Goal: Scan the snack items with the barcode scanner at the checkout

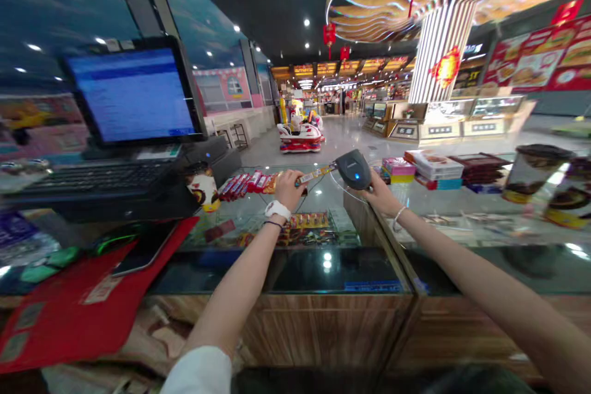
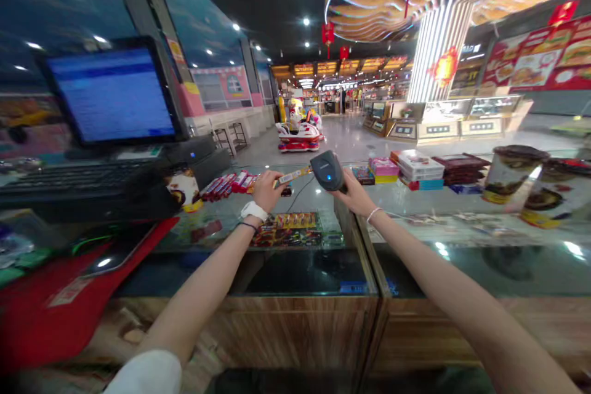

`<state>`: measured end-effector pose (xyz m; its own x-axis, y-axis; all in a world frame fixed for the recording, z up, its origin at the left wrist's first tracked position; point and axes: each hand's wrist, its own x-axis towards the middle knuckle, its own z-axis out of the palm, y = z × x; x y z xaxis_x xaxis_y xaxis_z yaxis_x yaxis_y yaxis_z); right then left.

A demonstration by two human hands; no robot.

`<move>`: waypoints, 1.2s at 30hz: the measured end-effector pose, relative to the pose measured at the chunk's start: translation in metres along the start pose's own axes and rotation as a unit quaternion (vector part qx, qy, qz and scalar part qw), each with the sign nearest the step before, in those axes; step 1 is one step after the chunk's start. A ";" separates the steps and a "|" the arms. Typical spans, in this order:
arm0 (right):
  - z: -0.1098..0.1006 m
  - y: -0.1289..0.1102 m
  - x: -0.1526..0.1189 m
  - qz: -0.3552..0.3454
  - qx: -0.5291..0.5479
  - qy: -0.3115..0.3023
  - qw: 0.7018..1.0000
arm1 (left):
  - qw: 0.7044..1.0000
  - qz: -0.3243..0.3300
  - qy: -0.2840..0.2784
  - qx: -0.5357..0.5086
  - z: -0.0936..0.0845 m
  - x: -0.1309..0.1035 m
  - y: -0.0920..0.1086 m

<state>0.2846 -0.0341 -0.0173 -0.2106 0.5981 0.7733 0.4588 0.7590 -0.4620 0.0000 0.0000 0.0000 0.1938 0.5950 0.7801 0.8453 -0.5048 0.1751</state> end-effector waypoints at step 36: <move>0.003 -0.041 -0.005 0.052 -0.174 -0.189 0.965 | 0.998 -0.043 -0.036 0.028 0.000 -0.003 0.000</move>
<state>0.2641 -0.0672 -0.0032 -0.4184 0.7672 0.4861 0.7423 0.5973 -0.3038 -0.0005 -0.0019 -0.0026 0.1521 0.6791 0.7181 0.8868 -0.4146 0.2043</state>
